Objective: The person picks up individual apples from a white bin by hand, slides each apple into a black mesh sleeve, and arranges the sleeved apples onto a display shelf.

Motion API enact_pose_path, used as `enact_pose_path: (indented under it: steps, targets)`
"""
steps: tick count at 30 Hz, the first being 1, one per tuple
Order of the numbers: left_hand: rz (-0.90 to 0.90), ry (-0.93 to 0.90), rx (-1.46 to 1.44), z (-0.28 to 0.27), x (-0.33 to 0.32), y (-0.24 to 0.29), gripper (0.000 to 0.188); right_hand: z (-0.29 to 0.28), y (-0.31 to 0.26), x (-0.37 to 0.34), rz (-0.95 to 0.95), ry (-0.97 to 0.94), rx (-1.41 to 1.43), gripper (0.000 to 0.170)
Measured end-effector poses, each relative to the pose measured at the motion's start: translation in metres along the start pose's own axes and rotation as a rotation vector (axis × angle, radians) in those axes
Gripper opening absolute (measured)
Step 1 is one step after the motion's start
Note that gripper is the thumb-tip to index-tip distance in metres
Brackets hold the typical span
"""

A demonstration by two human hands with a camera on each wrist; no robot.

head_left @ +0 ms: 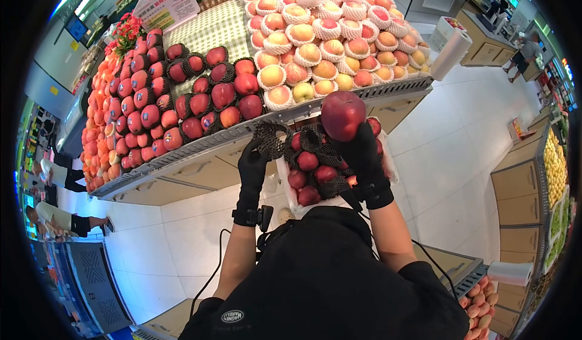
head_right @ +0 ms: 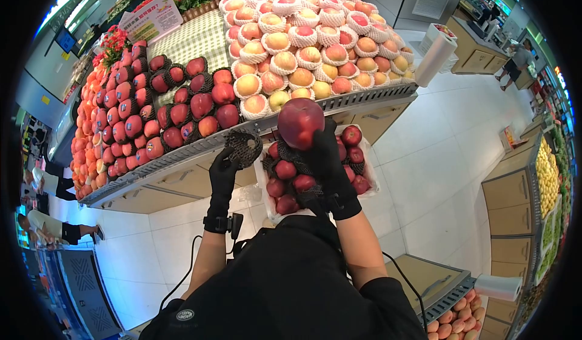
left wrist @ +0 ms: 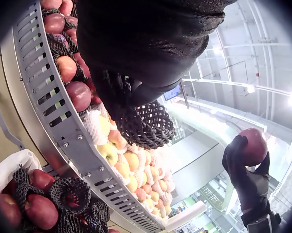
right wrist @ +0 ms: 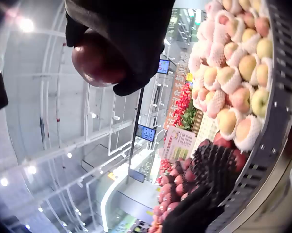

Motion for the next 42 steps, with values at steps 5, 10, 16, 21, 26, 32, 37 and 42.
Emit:
enact_pose_path:
  steps: [5, 10, 16, 21, 26, 32, 37, 42]
  targets:
    - [-0.037, -0.010, -0.021, -0.002, 0.000, 0.000, 0.039, 0.011, 0.019, -0.003, 0.039, -0.053, 0.004, 0.041]
    - [-0.022, -0.028, 0.048, -0.009, 0.001, -0.001, 0.039, 0.023, 0.012, -0.007, -0.033, 0.022, 0.068, 0.023]
    - [-0.020, -0.062, -0.014, -0.015, 0.004, -0.004, 0.038, 0.034, 0.035, 0.004, -0.367, 0.206, -0.752, 0.025]
    - [0.013, -0.082, -0.017, -0.021, 0.010, -0.005, 0.038, 0.042, 0.043, 0.002, -0.375, 0.192, -0.670, 0.030]
    - [0.070, -0.074, -0.015, -0.030, 0.018, -0.003, 0.035, 0.045, 0.026, -0.005, -0.345, 0.155, -0.770, 0.038]
    - [0.006, -0.022, 0.055, -0.033, 0.027, 0.025, 0.034, 0.046, 0.046, -0.009, 0.316, 0.039, 0.750, 0.067]
    - [0.251, 0.050, 0.234, -0.021, 0.033, 0.046, 0.032, 0.054, 0.028, -0.014, -0.007, -0.018, 0.191, 0.090]
    - [0.225, -0.027, 0.196, -0.007, 0.032, 0.065, 0.040, 0.054, 0.021, -0.016, -0.074, -0.134, 0.083, 0.092]
Point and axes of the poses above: each hand's wrist, its own x-axis towards the middle knuckle, its own z-axis out of the palm, y = z × x, the point moved 1 cm from there along x, towards the middle knuckle, and after that the axes turned 1 degree about -y, right-handed, at the moved point
